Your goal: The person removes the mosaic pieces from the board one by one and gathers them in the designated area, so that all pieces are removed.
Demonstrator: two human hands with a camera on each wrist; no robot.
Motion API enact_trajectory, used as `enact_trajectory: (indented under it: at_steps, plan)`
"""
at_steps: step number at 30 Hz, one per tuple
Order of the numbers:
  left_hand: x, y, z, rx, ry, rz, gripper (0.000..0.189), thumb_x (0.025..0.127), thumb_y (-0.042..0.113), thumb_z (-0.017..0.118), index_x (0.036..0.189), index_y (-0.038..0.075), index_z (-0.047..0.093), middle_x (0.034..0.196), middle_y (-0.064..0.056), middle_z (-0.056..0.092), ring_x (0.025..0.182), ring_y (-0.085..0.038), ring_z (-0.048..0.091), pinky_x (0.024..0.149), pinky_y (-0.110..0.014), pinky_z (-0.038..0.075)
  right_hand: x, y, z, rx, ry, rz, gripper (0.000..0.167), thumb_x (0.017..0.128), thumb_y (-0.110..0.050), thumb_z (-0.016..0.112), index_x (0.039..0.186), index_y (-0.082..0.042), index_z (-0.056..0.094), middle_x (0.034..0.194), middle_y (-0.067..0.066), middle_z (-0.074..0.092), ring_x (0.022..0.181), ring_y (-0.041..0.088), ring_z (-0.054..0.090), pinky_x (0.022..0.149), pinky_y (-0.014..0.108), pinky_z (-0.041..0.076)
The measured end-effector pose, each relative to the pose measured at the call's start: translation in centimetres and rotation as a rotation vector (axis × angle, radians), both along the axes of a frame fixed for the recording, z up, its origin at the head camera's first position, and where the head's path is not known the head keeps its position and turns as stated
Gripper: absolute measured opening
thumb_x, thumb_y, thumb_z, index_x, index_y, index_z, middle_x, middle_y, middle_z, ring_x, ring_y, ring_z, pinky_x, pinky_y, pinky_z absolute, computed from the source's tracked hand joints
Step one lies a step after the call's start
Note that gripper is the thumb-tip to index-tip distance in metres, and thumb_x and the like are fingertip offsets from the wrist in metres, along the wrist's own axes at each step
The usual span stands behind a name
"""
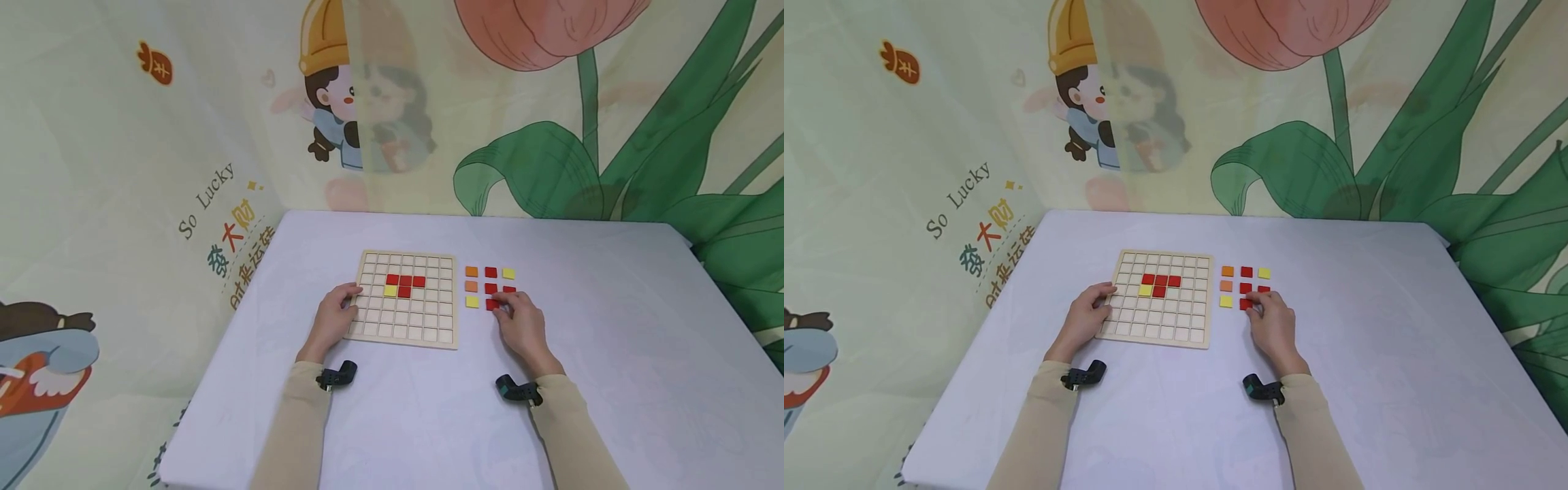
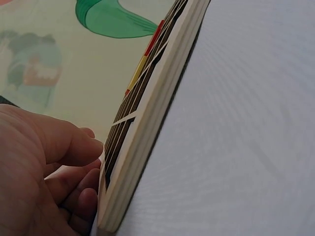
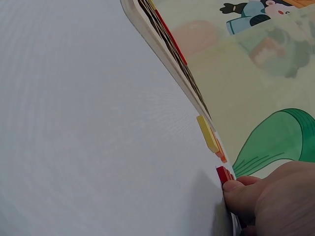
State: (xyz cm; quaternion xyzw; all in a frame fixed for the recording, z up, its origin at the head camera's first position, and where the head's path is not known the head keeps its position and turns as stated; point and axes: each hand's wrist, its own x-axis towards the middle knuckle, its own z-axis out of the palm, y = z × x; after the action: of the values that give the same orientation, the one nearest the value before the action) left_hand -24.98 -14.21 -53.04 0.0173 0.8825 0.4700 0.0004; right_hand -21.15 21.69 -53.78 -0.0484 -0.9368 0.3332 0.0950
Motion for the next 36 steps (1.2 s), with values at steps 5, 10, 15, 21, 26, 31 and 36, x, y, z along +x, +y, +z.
enact_trajectory:
  at_steps: [5, 10, 15, 21, 26, 31, 36]
  plan:
    - [0.07, 0.03, 0.04, 0.000, -0.004, 0.001, 0.040, 0.091, 0.001, 0.056, 0.130, 0.008, 0.061, 0.144, -0.006, 0.049, 0.136, -0.024, 0.042, 0.110, -0.040, 0.039, 0.06, 0.12, -0.09, -0.023, 0.017, -0.007, 0.035, 0.092, -0.007, 0.065, 0.127, -0.004, 0.062, 0.115, 0.016, 0.057, 0.091, 0.028, 0.050, 0.074, 0.036, 0.045]
    - [0.22, 0.10, 0.29, 0.014, -0.010, -0.009, 0.040, 0.091, 0.001, 0.055, 0.130, 0.008, 0.061, 0.145, -0.005, 0.049, 0.136, -0.025, 0.041, 0.110, -0.041, 0.038, 0.12, 0.18, -0.41, -0.036, 0.011, -0.024, 0.036, 0.093, -0.010, 0.065, 0.128, -0.004, 0.061, 0.117, 0.016, 0.057, 0.100, 0.030, 0.052, 0.086, 0.042, 0.050]
    - [0.29, 0.08, 0.40, 0.020, -0.016, -0.013, 0.040, 0.091, 0.001, 0.055, 0.130, 0.009, 0.061, 0.145, -0.005, 0.048, 0.135, -0.024, 0.042, 0.110, -0.041, 0.038, 0.18, 0.07, -0.54, -0.060, 0.009, -0.045, 0.036, 0.094, -0.015, 0.064, 0.128, -0.004, 0.061, 0.118, 0.016, 0.057, 0.101, 0.030, 0.051, 0.088, 0.043, 0.049]
    - [0.26, 0.04, 0.32, 0.015, -0.020, -0.006, 0.040, 0.091, 0.002, 0.055, 0.130, 0.010, 0.061, 0.145, -0.003, 0.049, 0.134, -0.023, 0.043, 0.109, -0.040, 0.039, 0.32, -0.11, -0.31, -0.094, 0.032, -0.090, 0.032, 0.095, -0.016, 0.061, 0.125, -0.006, 0.063, 0.112, 0.012, 0.058, 0.095, 0.026, 0.049, 0.078, 0.037, 0.046]
    - [0.21, 0.06, 0.44, 0.019, -0.018, -0.009, 0.040, 0.091, 0.003, 0.054, 0.130, 0.009, 0.061, 0.145, -0.004, 0.049, 0.135, -0.024, 0.042, 0.110, -0.041, 0.038, 0.30, -0.22, -0.08, -0.113, 0.059, -0.125, 0.029, 0.096, -0.016, 0.060, 0.122, -0.007, 0.065, 0.107, 0.010, 0.058, 0.091, 0.024, 0.047, 0.072, 0.032, 0.043]
    - [0.13, 0.02, 0.53, 0.020, -0.014, -0.016, 0.039, 0.091, 0.004, 0.054, 0.130, 0.009, 0.061, 0.145, -0.005, 0.048, 0.135, -0.024, 0.042, 0.110, -0.041, 0.037, 0.26, -0.31, -0.06, -0.122, 0.064, -0.156, 0.028, 0.095, -0.016, 0.061, 0.122, -0.008, 0.065, 0.105, 0.009, 0.058, 0.089, 0.022, 0.048, 0.069, 0.028, 0.045]
    - [0.15, 0.06, 0.61, 0.022, -0.018, -0.013, 0.039, 0.092, 0.005, 0.054, 0.130, 0.009, 0.061, 0.145, -0.005, 0.048, 0.136, -0.025, 0.041, 0.111, -0.041, 0.037, 0.24, -0.30, -0.09, -0.129, 0.078, -0.153, 0.027, 0.096, -0.015, 0.060, 0.121, -0.007, 0.065, 0.106, 0.009, 0.058, 0.087, 0.021, 0.047, 0.069, 0.027, 0.043]
